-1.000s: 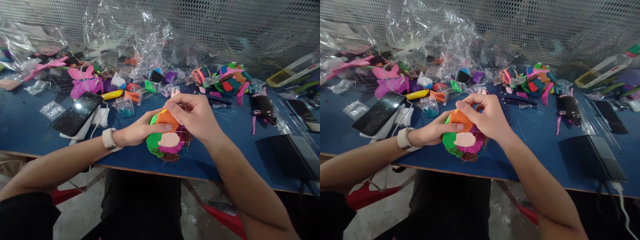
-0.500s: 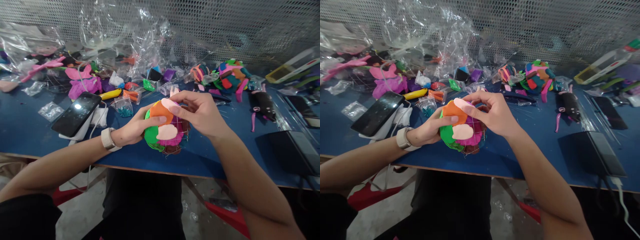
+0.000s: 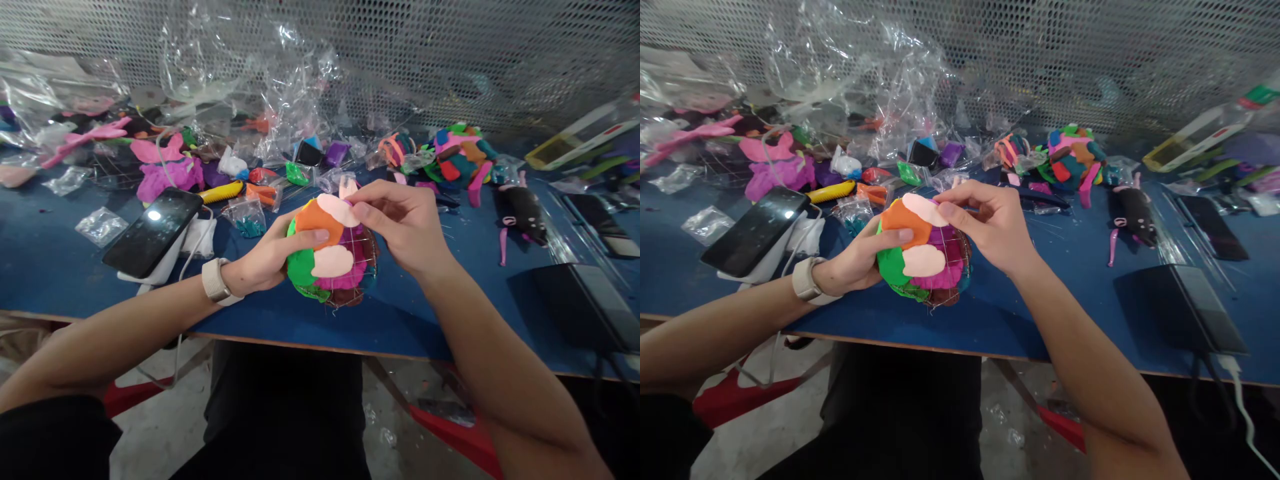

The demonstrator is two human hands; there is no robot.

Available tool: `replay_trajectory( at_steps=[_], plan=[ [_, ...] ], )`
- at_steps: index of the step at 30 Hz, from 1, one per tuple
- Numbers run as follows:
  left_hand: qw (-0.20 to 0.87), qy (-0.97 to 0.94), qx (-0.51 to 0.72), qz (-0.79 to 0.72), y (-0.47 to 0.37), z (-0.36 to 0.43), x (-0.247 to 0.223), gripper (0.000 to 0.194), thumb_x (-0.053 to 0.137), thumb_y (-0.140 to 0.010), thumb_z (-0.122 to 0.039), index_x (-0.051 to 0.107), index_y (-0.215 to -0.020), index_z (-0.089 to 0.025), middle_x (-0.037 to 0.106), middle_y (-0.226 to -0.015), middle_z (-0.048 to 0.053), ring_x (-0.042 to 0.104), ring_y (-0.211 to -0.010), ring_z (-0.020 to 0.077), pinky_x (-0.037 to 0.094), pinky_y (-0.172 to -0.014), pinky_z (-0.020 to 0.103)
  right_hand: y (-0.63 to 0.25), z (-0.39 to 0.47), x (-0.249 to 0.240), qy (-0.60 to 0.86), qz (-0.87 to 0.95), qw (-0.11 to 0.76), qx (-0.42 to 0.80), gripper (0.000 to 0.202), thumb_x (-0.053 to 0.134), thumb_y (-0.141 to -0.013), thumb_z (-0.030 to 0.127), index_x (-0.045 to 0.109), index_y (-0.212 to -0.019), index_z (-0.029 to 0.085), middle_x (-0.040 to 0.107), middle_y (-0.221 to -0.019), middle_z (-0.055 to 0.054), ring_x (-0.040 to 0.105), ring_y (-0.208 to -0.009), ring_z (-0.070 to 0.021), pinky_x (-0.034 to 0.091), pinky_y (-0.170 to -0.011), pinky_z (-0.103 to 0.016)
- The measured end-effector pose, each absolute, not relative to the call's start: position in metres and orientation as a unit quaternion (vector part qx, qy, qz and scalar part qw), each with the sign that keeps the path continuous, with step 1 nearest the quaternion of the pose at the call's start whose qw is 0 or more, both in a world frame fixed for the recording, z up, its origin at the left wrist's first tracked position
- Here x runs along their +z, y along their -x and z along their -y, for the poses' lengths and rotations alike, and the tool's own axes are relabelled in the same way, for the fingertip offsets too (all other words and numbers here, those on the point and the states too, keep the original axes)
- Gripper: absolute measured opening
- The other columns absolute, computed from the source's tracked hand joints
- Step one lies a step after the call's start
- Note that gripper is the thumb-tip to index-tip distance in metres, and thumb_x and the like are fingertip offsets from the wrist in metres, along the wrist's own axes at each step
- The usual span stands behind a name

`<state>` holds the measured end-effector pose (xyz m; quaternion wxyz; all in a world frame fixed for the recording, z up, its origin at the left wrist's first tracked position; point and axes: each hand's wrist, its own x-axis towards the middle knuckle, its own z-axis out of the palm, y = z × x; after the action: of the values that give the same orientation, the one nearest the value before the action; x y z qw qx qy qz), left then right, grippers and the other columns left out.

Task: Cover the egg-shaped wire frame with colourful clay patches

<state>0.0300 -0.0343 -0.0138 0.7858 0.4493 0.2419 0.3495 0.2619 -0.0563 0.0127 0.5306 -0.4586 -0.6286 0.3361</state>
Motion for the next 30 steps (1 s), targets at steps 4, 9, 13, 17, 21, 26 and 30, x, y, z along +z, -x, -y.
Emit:
replay_trajectory(
  at_steps=[4,9,13,17,21,26,30],
  plan=[
    [0.783,-0.450,0.345,-0.256,-0.031,0.033,-0.014,0.054,0.104,-0.083,-0.046,0.080,-0.124,-0.021,0.090,-0.113,0.005,0.086,-0.095,0.0235,0.069,-0.085,0.032,-0.260,0.056,0.009,0.459,0.628,0.547,0.310,0.042,0.100,-0.088,0.074,0.093,-0.092,0.032,0.086,-0.098,-0.005,0.076,-0.094,-0.0256,0.064,-0.079,-0.042],
    [0.786,-0.445,0.350,-0.250,-0.033,0.033,-0.011,0.054,0.104,-0.082,-0.045,0.082,-0.124,-0.020,0.091,-0.116,0.007,0.087,-0.099,0.0261,0.070,-0.089,0.034,-0.260,0.053,0.005,0.467,0.617,0.547,0.319,0.038,0.099,-0.091,0.068,0.091,-0.092,0.030,0.085,-0.094,-0.004,0.076,-0.090,-0.0244,0.066,-0.082,-0.043],
    [0.793,-0.431,0.352,-0.248,-0.033,0.033,-0.012,0.047,0.104,-0.082,-0.042,0.083,-0.119,-0.021,0.091,-0.112,0.005,0.086,-0.095,0.0235,0.070,-0.088,0.033,-0.257,0.055,0.004,0.492,0.611,0.551,0.284,0.038,0.101,-0.089,0.063,0.088,-0.089,0.028,0.082,-0.088,-0.004,0.074,-0.083,-0.0232,0.065,-0.076,-0.042],
    [0.789,-0.425,0.361,-0.259,-0.034,0.032,-0.013,0.046,0.103,-0.082,-0.042,0.083,-0.118,-0.022,0.091,-0.112,0.004,0.086,-0.097,0.0240,0.070,-0.089,0.034,-0.253,0.062,0.004,0.491,0.640,0.559,0.192,0.033,0.095,-0.096,0.062,0.089,-0.087,0.030,0.083,-0.088,-0.005,0.073,-0.082,-0.0249,0.065,-0.079,-0.045],
    [0.789,-0.421,0.362,-0.264,-0.034,0.031,-0.014,0.046,0.104,-0.081,-0.042,0.083,-0.116,-0.022,0.090,-0.109,0.004,0.085,-0.093,0.0224,0.069,-0.087,0.033,-0.251,0.066,-0.001,0.479,0.652,0.570,0.147,0.027,0.094,-0.100,0.060,0.092,-0.102,0.033,0.085,-0.095,-0.006,0.076,-0.088,-0.0268,0.068,-0.090,-0.050],
    [0.785,-0.429,0.356,-0.272,-0.032,0.029,-0.015,0.049,0.103,-0.083,-0.042,0.081,-0.122,-0.022,0.090,-0.108,0.005,0.086,-0.092,0.0238,0.069,-0.086,0.035,-0.248,0.066,-0.001,0.479,0.650,0.556,0.198,0.035,0.099,-0.093,0.067,0.093,-0.106,0.035,0.082,-0.098,-0.005,0.076,-0.088,-0.0268,0.070,-0.087,-0.050],
    [0.797,-0.420,0.346,-0.263,-0.033,0.031,-0.016,0.046,0.101,-0.085,-0.045,0.080,-0.119,-0.021,0.090,-0.109,0.005,0.086,-0.092,0.0236,0.069,-0.087,0.034,-0.249,0.065,0.004,0.472,0.632,0.567,0.237,0.045,0.093,-0.096,0.075,0.093,-0.106,0.031,0.082,-0.098,-0.006,0.075,-0.087,-0.0233,0.067,-0.077,-0.041]
  ],
)
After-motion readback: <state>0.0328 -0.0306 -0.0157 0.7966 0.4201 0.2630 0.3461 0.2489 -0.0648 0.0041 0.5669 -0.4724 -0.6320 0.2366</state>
